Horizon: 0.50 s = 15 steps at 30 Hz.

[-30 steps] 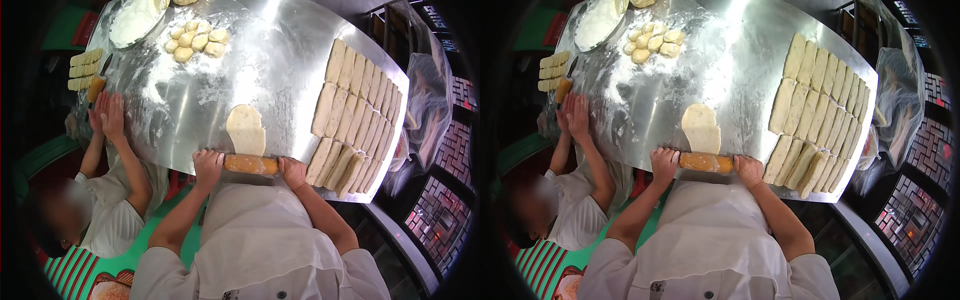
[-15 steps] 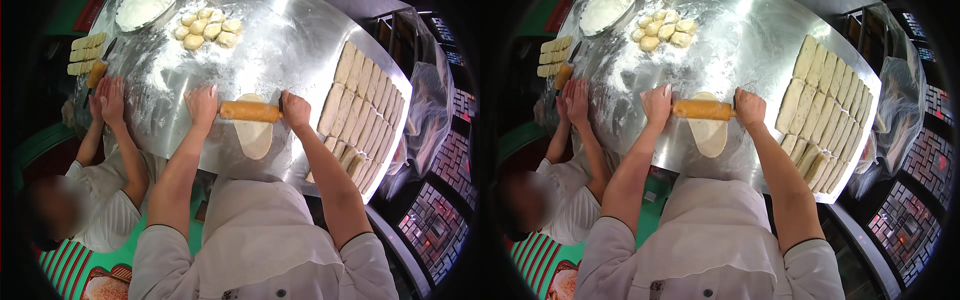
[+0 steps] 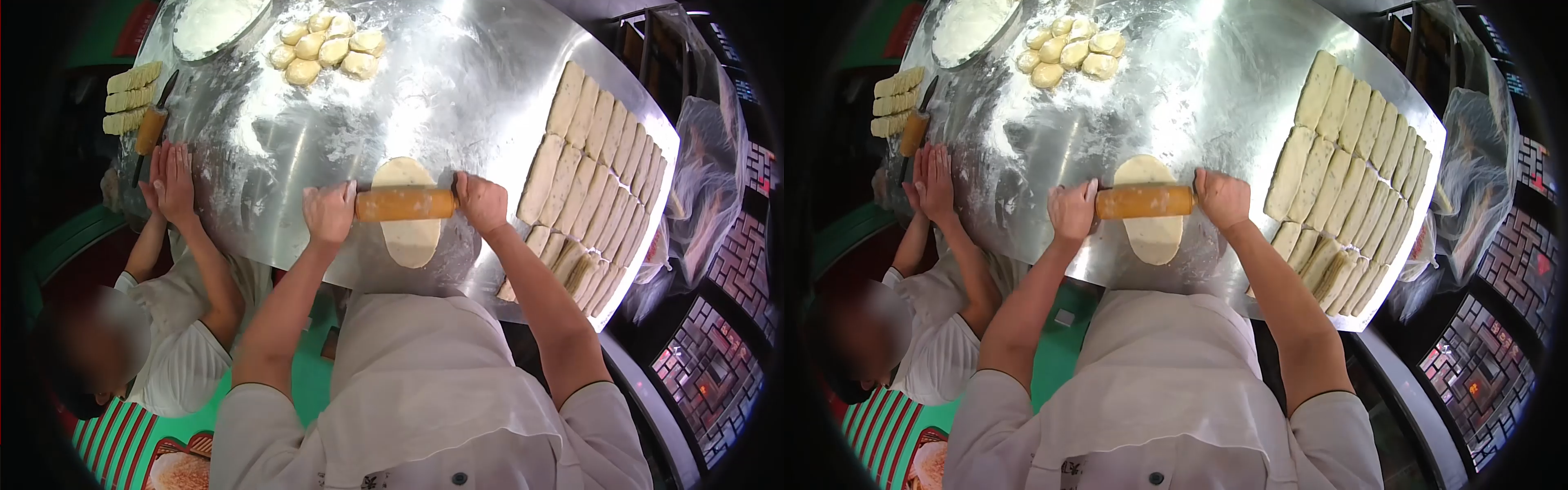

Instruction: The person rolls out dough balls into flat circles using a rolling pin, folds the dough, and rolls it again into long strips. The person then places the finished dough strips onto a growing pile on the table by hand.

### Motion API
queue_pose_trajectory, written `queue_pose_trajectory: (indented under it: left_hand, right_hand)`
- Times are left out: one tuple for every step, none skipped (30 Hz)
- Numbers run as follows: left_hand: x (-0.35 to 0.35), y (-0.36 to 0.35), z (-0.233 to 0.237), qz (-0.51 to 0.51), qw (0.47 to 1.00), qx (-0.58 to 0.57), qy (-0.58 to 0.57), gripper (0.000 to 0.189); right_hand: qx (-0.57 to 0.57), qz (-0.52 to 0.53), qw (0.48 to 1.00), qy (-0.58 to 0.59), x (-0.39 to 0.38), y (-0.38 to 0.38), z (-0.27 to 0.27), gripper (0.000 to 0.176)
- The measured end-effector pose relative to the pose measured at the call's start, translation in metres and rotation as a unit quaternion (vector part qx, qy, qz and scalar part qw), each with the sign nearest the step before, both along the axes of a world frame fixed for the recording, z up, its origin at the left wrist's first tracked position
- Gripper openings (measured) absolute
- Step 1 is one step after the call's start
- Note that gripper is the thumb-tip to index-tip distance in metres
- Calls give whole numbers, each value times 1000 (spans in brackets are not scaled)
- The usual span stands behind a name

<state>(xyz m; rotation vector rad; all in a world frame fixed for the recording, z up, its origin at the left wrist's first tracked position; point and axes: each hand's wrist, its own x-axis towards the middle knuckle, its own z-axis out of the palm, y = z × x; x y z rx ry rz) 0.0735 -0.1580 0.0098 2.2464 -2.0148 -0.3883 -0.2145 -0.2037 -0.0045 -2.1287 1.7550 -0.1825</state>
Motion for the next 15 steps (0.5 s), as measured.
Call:
queue_pose_trajectory:
  left_hand:
    - [-1, -29, -1, 16, 1000, 14, -5, 36]
    - [-1, -57, 1, 32, 999, 28, -10, 40]
    - [-1, -87, 4, 48, 998, 44, -17, 42]
    - [-1, -105, 6, 63, 996, 55, -24, 43]
    - [-1, -107, 3, 64, 996, 54, -24, 43]
    - [-1, -110, 0, 55, 998, 14, -17, 39]
    - [0, -113, -3, 45, 999, -28, -11, 34]
    - [1, -102, -5, 41, 998, -45, 17, 31]
    - [-2, -81, 1, 37, 996, -62, 46, 28]
    - [-6, -55, 0, 30, 996, -70, 37, 26]
    - [-10, -34, -1, 22, 996, -78, 28, 24]
    - [-13, -23, 2, 22, 997, -75, 30, 24]
    - [-17, -10, 5, 17, 996, -67, 48, 23]
    - [-19, -2, 7, 11, 996, -57, 66, 22]
    - [-19, -12, 2, 20, 999, -30, 19, 22]
  right_hand:
    - [-7, -4, 1000, 16, 2, -25, -3, 35]
    - [-14, -6, 999, 32, 5, -49, -1, 31]
    - [-20, 16, 997, 72, 9, -75, 4, 26]
    - [-29, 39, 993, 111, 11, -93, 7, 20]
    - [-31, 40, 993, 111, 11, -99, 7, 20]
    - [-30, 50, 990, 125, 11, -107, 10, 16]
    - [-30, 60, 988, 137, 13, -114, 11, 13]
    - [-36, 65, 992, 104, 12, -106, 13, 16]
    - [-41, 69, 994, 71, 10, -88, 18, 19]
    - [-13, 11, 1000, 11, 6, -71, 14, 28]
    - [-34, 19, 999, 6, 3, -52, 9, 35]
    - [-60, 30, 997, -41, -2, -35, 5, 35]
    - [-65, 27, 996, -47, -4, -31, 2, 35]
    - [-70, 22, 996, -54, -6, -24, 0, 36]
    - [-53, 14, 998, -31, -5, -29, 0, 38]
